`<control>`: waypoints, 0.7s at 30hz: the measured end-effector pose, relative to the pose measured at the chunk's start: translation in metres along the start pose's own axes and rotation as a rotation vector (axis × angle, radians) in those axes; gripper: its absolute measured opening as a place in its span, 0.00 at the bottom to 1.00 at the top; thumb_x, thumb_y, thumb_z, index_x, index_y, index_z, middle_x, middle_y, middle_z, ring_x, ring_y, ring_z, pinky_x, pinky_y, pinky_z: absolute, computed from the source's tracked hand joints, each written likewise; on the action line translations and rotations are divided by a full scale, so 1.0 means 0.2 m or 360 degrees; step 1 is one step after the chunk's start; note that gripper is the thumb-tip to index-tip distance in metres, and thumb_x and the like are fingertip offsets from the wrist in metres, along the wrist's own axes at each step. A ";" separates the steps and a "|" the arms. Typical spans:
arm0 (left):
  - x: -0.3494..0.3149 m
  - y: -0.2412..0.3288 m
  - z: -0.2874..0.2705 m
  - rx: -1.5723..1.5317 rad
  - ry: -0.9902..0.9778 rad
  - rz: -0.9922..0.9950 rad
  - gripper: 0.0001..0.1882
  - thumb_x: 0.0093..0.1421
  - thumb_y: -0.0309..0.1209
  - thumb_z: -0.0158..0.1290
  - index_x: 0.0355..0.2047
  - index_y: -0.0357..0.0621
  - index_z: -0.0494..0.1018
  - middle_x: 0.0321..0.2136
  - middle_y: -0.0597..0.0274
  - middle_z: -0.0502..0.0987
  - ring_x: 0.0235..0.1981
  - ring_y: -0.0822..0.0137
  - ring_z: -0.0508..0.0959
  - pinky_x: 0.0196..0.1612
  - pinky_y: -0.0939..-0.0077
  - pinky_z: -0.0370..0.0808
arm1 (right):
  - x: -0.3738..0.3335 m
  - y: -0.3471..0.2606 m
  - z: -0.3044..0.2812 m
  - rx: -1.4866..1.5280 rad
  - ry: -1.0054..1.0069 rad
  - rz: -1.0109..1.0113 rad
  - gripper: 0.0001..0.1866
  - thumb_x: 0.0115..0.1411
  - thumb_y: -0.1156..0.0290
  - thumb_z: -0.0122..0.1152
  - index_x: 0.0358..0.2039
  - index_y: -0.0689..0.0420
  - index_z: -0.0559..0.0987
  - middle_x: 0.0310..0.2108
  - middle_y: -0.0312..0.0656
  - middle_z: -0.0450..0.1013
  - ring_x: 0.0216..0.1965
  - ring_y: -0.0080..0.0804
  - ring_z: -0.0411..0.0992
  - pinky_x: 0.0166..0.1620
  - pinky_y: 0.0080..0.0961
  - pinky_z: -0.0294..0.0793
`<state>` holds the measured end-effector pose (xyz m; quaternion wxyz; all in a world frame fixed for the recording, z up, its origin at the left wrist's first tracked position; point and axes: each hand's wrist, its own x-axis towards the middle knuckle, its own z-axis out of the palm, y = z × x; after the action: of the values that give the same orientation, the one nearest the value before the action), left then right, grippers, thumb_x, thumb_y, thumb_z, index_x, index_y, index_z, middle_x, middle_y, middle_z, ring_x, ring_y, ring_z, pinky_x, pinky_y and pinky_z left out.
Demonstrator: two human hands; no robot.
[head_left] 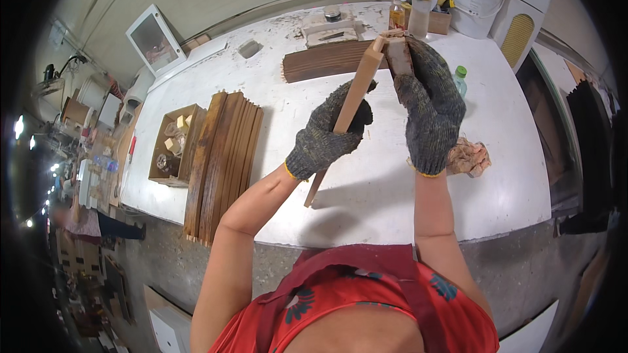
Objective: The person wipes down wooden furniture parts using a cloth and sands the edges with a sanding block.
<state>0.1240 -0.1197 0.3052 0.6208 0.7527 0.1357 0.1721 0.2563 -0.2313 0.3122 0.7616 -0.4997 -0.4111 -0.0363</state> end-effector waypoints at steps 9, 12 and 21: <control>0.01 -0.12 0.00 0.0566 0.0268 0.0457 0.38 0.48 0.17 0.52 0.62 0.43 0.59 0.35 0.60 0.76 0.36 0.69 0.77 0.43 0.71 0.75 | -0.09 -0.11 -0.04 -0.0261 -0.0243 -0.0512 0.27 0.48 0.72 0.70 0.51 0.57 0.76 0.51 0.46 0.72 0.52 0.40 0.70 0.52 0.33 0.73; 0.05 -0.18 -0.03 0.0614 0.0348 0.0743 0.38 0.47 0.17 0.52 0.62 0.43 0.59 0.35 0.60 0.76 0.35 0.70 0.76 0.41 0.72 0.76 | -0.10 -0.18 -0.09 0.0027 -0.0585 -0.0517 0.25 0.50 0.71 0.69 0.50 0.57 0.77 0.49 0.44 0.73 0.50 0.36 0.72 0.50 0.28 0.74; 0.03 -0.11 -0.01 0.0283 0.0173 0.0359 0.39 0.46 0.16 0.53 0.62 0.44 0.59 0.33 0.63 0.75 0.34 0.72 0.75 0.36 0.74 0.77 | 0.05 -0.03 -0.05 0.0291 -0.0226 0.0095 0.22 0.55 0.74 0.63 0.52 0.62 0.75 0.47 0.43 0.74 0.45 0.27 0.72 0.48 0.23 0.74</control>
<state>0.1284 -0.1118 0.2845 0.5203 0.8047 0.0984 0.2684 0.2663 -0.2378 0.3218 0.7737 -0.4413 -0.4506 0.0596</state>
